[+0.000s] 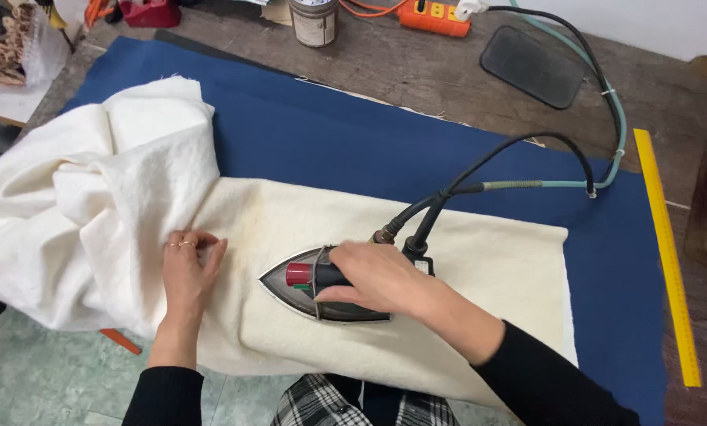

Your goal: Ironing a large piece of white fabric on a workstation using a professional steam iron

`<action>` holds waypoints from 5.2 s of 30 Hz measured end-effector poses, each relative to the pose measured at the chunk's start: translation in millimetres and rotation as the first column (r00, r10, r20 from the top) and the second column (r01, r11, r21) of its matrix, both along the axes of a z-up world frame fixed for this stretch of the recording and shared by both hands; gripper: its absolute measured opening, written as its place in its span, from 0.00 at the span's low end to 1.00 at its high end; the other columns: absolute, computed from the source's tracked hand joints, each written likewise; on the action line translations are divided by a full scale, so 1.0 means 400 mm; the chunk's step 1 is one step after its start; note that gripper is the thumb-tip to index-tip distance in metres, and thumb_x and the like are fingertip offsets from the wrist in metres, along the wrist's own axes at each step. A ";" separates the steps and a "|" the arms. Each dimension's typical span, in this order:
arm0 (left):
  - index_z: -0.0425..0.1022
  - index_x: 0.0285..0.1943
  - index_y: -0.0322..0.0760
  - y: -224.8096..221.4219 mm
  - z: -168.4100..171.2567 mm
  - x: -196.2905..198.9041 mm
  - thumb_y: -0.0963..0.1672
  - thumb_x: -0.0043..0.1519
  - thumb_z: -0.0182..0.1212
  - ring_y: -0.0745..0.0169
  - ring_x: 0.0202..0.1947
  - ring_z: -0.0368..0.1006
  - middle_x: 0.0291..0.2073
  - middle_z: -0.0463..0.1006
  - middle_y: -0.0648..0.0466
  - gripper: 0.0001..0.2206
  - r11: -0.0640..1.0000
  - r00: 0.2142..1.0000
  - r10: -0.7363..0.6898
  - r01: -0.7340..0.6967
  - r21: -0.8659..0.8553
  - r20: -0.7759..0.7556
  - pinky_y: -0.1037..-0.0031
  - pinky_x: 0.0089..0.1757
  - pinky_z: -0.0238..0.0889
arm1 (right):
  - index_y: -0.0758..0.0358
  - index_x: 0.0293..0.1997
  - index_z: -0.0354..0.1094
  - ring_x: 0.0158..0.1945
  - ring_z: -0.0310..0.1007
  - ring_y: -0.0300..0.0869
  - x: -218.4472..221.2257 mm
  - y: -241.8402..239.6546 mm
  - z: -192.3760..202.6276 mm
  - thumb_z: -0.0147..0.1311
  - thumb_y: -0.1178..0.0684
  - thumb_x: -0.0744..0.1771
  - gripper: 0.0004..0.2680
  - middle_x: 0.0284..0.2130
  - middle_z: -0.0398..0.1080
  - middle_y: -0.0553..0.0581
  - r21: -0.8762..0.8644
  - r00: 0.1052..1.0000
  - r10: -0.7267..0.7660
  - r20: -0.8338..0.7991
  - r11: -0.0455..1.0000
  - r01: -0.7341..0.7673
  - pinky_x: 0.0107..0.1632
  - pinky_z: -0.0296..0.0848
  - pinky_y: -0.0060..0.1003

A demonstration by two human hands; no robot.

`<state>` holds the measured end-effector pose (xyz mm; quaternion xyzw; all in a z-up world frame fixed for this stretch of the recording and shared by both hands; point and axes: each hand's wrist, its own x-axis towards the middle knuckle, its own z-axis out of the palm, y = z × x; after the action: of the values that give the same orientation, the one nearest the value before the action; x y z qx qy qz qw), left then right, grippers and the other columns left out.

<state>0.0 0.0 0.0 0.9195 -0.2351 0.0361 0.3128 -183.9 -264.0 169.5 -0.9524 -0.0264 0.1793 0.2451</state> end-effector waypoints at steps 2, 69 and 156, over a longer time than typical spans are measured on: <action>0.77 0.39 0.39 0.006 -0.005 0.001 0.49 0.59 0.65 0.40 0.41 0.71 0.37 0.72 0.44 0.11 1.000 1.000 0.005 -0.005 -0.004 -0.006 0.60 0.44 0.65 | 0.67 0.38 0.66 0.24 0.61 0.44 0.022 0.005 0.003 0.47 0.32 0.65 0.22 0.21 0.61 0.57 0.058 0.995 0.007 -0.095 0.998 -0.002 0.28 0.64 0.39; 0.38 0.76 0.55 -0.344 0.019 -0.385 0.58 0.63 0.33 0.56 0.75 0.31 0.75 0.35 0.59 0.31 0.875 0.919 -0.356 0.262 0.408 0.171 0.45 0.64 0.24 | 0.46 0.35 0.66 0.35 0.74 0.55 -0.557 -0.489 -0.091 0.50 0.17 0.57 0.24 0.23 0.74 0.56 -0.475 0.859 -0.439 -0.264 0.834 0.281 0.37 0.69 0.49; 0.46 0.74 0.64 -0.257 -0.017 -0.097 0.58 0.66 0.31 0.59 0.75 0.33 0.75 0.42 0.66 0.26 0.890 0.993 -0.119 0.114 0.441 -0.016 0.43 0.67 0.17 | 0.49 0.35 0.74 0.14 0.59 0.35 -0.427 -0.592 -0.013 0.58 0.29 0.60 0.17 0.12 0.69 0.48 -0.361 0.759 -0.530 -0.378 0.839 0.406 0.26 0.66 0.28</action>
<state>-38.7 -102.8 -6.9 0.9505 -0.2934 -0.0316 0.0968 -354.7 -501.0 164.4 -0.8801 0.2974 0.3356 0.1559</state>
